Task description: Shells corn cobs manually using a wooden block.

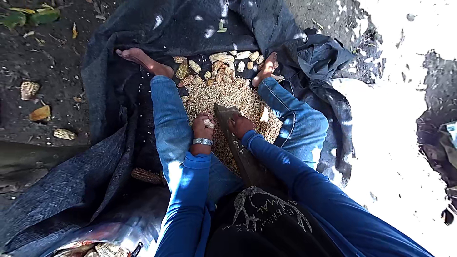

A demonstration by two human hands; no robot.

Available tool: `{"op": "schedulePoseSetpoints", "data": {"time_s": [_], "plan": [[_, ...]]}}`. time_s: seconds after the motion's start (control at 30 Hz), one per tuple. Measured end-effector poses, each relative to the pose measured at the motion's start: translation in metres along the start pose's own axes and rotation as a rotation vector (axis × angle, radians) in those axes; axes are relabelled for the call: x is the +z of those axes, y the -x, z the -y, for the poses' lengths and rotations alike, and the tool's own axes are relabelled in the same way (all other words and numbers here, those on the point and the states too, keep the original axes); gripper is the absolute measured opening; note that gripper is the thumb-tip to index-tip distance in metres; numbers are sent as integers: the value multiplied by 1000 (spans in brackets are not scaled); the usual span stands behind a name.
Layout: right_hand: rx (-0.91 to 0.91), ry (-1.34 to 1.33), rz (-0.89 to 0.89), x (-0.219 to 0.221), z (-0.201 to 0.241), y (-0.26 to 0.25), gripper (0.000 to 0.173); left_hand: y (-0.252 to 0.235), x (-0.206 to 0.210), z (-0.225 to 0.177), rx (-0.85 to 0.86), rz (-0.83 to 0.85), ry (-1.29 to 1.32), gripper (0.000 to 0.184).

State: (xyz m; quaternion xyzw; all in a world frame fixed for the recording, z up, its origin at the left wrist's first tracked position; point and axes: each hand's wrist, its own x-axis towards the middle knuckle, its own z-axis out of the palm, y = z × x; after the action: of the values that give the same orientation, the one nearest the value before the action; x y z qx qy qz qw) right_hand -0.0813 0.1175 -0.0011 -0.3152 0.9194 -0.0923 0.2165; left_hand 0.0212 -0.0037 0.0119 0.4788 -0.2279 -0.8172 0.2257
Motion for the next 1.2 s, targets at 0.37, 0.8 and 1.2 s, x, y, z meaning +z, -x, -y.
{"op": "schedulePoseSetpoints", "data": {"time_s": [0.37,0.8,1.2], "plan": [[22,-21,58,-11,4,1,44,-15,7,6,-29,-38,57,12],[33,-4,54,-12,5,3,43,-16,11,3,-13,-25,55,16],[50,-6,74,-14,6,3,44,-14,5,5,-3,-10,25,14]]}}
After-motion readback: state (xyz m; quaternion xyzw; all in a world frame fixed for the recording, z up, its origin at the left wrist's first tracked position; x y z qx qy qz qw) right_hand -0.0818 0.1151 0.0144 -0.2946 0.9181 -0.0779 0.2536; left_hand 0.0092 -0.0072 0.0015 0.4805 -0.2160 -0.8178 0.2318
